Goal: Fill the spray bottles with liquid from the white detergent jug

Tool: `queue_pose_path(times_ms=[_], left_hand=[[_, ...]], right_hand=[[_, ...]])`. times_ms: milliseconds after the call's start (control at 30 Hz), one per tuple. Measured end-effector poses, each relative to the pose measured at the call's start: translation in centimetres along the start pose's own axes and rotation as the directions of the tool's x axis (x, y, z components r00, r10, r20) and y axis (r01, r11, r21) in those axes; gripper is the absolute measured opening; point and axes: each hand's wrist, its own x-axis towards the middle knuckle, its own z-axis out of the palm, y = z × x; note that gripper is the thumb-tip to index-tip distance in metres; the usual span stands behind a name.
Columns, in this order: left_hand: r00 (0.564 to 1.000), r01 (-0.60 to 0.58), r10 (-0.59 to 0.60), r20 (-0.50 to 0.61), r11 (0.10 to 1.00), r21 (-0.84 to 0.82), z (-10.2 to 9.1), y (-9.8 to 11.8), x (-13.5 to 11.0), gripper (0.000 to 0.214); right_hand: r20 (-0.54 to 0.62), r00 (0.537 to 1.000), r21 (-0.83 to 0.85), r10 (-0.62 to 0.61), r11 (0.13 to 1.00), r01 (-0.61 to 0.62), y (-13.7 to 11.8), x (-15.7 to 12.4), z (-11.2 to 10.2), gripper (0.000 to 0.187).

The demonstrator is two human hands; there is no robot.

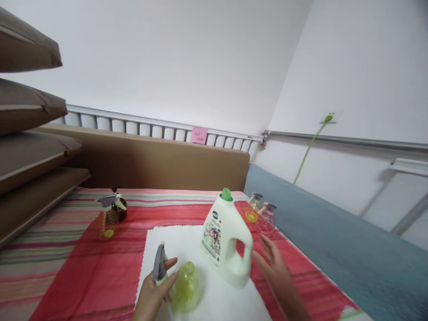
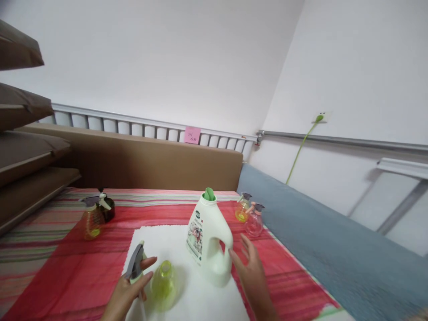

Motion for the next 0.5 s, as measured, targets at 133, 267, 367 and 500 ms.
queue_pose_path(times_ms=[133, 267, 367, 500], left_hand=[[0.999, -0.006, 0.003, 0.034, 0.996, 0.091, -0.5, -1.3, 0.8, 0.061], [0.998, 0.016, -0.023, 0.066, 0.994, 0.108, -0.6, -1.8, 1.2, 0.062], [0.994, 0.021, -0.027, 0.104, 0.998, 0.064, -0.6, -1.5, 1.1, 0.061], [0.986, 0.044, -0.049, 0.16, 0.999, 0.032, -0.8, -0.7, 0.9, 0.058]], right_hand=[[0.115, 0.992, 0.037, 0.055, 0.998, -0.059, 1.4, 2.3, 2.2, 0.054], [0.121, 0.991, 0.003, 0.057, 0.998, -0.057, 2.0, 2.7, 3.5, 0.036], [0.095, 0.993, -0.036, 0.067, 0.997, -0.064, 1.2, 2.8, 3.1, 0.035], [0.139, 0.983, -0.116, 0.118, 0.988, -0.102, -1.4, 2.6, 1.2, 0.035]])
